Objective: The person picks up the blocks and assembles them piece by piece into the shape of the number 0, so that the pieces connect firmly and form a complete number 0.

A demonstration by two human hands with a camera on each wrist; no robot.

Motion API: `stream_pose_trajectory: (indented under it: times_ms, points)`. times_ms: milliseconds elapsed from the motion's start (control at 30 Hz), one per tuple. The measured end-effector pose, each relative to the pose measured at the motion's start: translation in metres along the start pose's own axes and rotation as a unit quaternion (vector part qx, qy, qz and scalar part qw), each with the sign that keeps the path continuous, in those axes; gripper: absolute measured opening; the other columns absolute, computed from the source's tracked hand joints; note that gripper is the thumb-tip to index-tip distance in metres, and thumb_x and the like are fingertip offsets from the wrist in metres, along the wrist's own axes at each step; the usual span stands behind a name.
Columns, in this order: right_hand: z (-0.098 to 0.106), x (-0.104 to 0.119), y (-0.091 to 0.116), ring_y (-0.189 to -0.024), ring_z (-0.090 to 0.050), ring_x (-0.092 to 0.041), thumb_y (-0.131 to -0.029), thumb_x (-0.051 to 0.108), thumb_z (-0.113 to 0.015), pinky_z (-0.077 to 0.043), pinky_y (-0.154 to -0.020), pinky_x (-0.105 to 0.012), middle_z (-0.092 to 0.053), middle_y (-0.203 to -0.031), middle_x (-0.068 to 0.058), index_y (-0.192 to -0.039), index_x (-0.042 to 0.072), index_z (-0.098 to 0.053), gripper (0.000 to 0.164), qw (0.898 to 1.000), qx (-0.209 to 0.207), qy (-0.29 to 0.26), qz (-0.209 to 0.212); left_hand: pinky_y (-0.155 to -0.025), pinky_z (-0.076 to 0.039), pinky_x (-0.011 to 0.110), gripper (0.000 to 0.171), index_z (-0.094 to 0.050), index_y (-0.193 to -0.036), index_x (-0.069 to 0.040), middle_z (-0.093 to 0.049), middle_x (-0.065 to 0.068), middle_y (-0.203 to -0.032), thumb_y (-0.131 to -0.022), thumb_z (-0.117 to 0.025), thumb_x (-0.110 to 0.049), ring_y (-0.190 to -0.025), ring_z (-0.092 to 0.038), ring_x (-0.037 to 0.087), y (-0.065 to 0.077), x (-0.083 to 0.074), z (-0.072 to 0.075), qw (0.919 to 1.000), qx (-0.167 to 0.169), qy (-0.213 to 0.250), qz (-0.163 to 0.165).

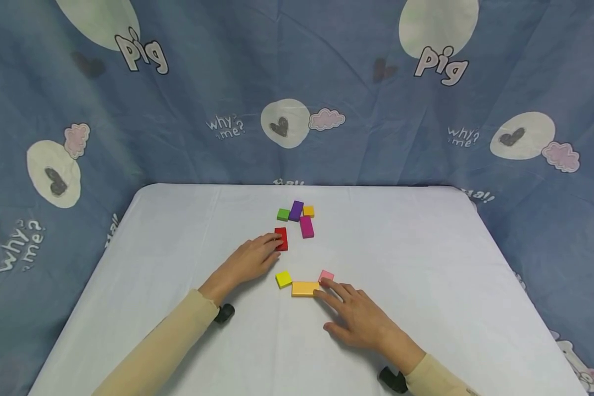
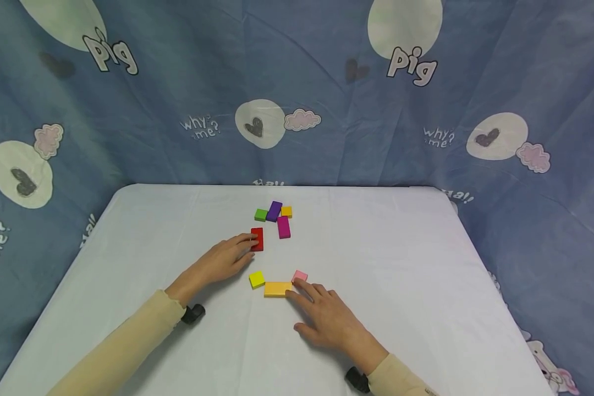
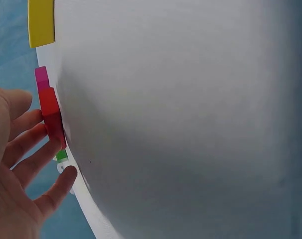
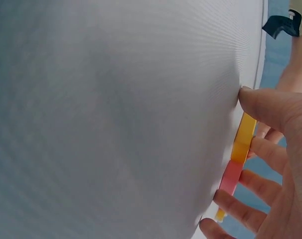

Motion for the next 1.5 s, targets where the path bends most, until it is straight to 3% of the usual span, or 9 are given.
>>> stream_pose_trajectory:
  times_ms: [200, 600, 900, 1133, 1300, 1500]
  points:
    - [0.000, 0.001, 0.000, -0.128, -0.045, -0.025, -0.091, 0.046, -0.064, -0.048, -0.092, -0.044, -0.035, -0.153, -0.004, -0.149, 0.023, -0.041, 0.066, 1.000, 0.005, -0.004, -0.005, -0.099, -0.044, 0.047, 0.035, -0.066, -0.126, -0.006, -0.059, 0.008, -0.131, -0.097, -0.061, -0.026, -0.122, -0.053, 0.024, -0.001, -0.002, 0.003, 0.9994, -0.028, -0.009, -0.017]
    - [0.000, 0.000, 0.001, -0.127, -0.046, -0.024, -0.091, 0.046, -0.065, -0.048, -0.091, -0.044, -0.036, -0.152, -0.004, -0.148, 0.023, -0.042, 0.065, 1.000, -0.003, -0.007, -0.005, -0.099, -0.045, 0.043, 0.028, -0.071, -0.118, -0.010, -0.061, 0.004, -0.126, -0.096, -0.063, -0.025, -0.118, -0.055, 0.022, -0.003, -0.004, 0.004, 0.9997, -0.020, 0.000, -0.011]
    - [0.001, 0.001, 0.000, -0.128, -0.045, -0.024, -0.091, 0.046, -0.064, -0.048, -0.093, -0.043, -0.034, -0.154, -0.003, -0.149, 0.024, -0.040, 0.066, 1.000, 0.014, -0.009, -0.010, -0.094, -0.050, 0.041, 0.042, -0.062, -0.133, -0.008, -0.054, 0.009, -0.131, -0.094, -0.066, -0.026, -0.113, -0.056, 0.023, -0.010, 0.002, -0.001, 0.9966, -0.055, 0.055, 0.028]
    - [0.000, 0.001, 0.001, -0.127, -0.045, -0.024, -0.091, 0.046, -0.065, -0.048, -0.092, -0.043, -0.034, -0.154, -0.004, -0.149, 0.024, -0.040, 0.067, 1.000, 0.011, -0.007, -0.006, -0.100, -0.046, 0.041, 0.045, -0.060, -0.134, -0.007, -0.052, 0.010, -0.132, -0.094, -0.067, -0.025, -0.117, -0.053, 0.023, -0.016, 0.006, -0.003, 0.9955, -0.025, 0.083, 0.038]
    - [0.000, 0.000, 0.000, -0.126, -0.046, -0.024, -0.090, 0.045, -0.066, -0.049, -0.091, -0.043, -0.036, -0.153, -0.004, -0.149, 0.024, -0.040, 0.068, 1.000, 0.000, -0.004, -0.001, -0.101, -0.045, 0.043, 0.043, -0.062, -0.132, -0.005, -0.053, 0.011, -0.131, -0.094, -0.068, -0.024, -0.117, -0.054, 0.025, -0.017, 0.005, -0.001, 0.9952, -0.021, 0.091, 0.028]
    - [-0.001, 0.000, 0.000, -0.127, -0.045, -0.023, -0.090, 0.046, -0.065, -0.048, -0.093, -0.043, -0.035, -0.153, -0.004, -0.149, 0.024, -0.039, 0.068, 1.000, 0.006, -0.006, -0.005, -0.103, -0.043, 0.043, 0.044, -0.062, -0.132, -0.005, -0.052, 0.011, -0.132, -0.093, -0.069, -0.024, -0.118, -0.052, 0.026, -0.017, 0.003, -0.001, 0.9942, -0.007, 0.100, 0.038]
Point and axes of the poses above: each hand's wrist, its own y-axis away from the middle knuckle, its own z-axis out of the back of the hand, x = y × z, the point moved 1 cm from there along -y, towards the middle knuckle
